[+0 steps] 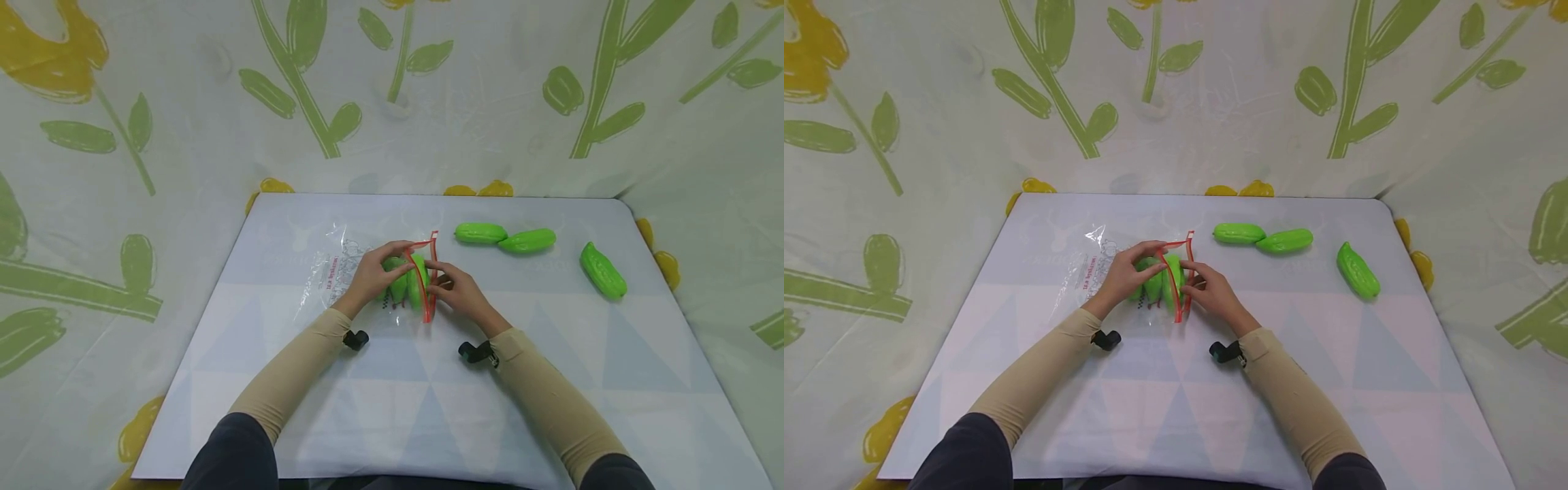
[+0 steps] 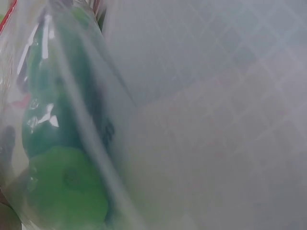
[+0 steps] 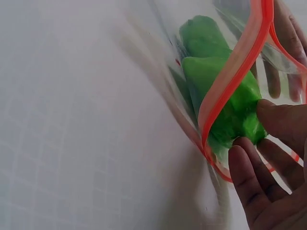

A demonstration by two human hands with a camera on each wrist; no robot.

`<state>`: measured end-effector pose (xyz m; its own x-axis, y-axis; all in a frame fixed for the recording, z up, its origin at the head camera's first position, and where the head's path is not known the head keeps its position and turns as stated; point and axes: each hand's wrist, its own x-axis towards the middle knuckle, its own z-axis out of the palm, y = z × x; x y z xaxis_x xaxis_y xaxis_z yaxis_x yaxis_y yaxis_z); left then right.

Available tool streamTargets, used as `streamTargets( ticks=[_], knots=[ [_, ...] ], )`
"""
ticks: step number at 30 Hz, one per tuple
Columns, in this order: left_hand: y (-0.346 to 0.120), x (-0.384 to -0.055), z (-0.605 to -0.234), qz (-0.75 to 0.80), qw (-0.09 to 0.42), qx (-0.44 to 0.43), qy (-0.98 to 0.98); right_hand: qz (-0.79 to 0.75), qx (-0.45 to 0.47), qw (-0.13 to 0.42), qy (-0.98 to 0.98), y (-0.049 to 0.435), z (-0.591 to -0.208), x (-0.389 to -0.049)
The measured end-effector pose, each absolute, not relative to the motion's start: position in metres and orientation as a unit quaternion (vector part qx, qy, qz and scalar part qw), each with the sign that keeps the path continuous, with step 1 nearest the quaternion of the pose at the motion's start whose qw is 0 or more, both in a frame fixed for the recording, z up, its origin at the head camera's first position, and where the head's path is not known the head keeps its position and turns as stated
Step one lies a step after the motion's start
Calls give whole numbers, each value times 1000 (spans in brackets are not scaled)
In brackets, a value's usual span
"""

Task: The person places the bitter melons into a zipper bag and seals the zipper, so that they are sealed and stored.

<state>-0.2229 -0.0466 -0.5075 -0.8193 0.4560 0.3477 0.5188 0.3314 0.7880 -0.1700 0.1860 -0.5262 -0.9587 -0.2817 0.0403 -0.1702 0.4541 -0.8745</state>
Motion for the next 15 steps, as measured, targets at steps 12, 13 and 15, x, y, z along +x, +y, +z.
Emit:
streamTargets(
  ticks=[12,13,15],
  knots=[
    [-47,-223,-507,-500,37,-303,-810,-491,-127,71,859,180,-526,-175],
    [-47,-223,-506,-500,36,-304,-810,-491,-127,72,859,180,-526,-175],
    [-47,-223,-506,-501,34,-304,-810,-493,-126,75,858,179,-525,-175]
  ],
)
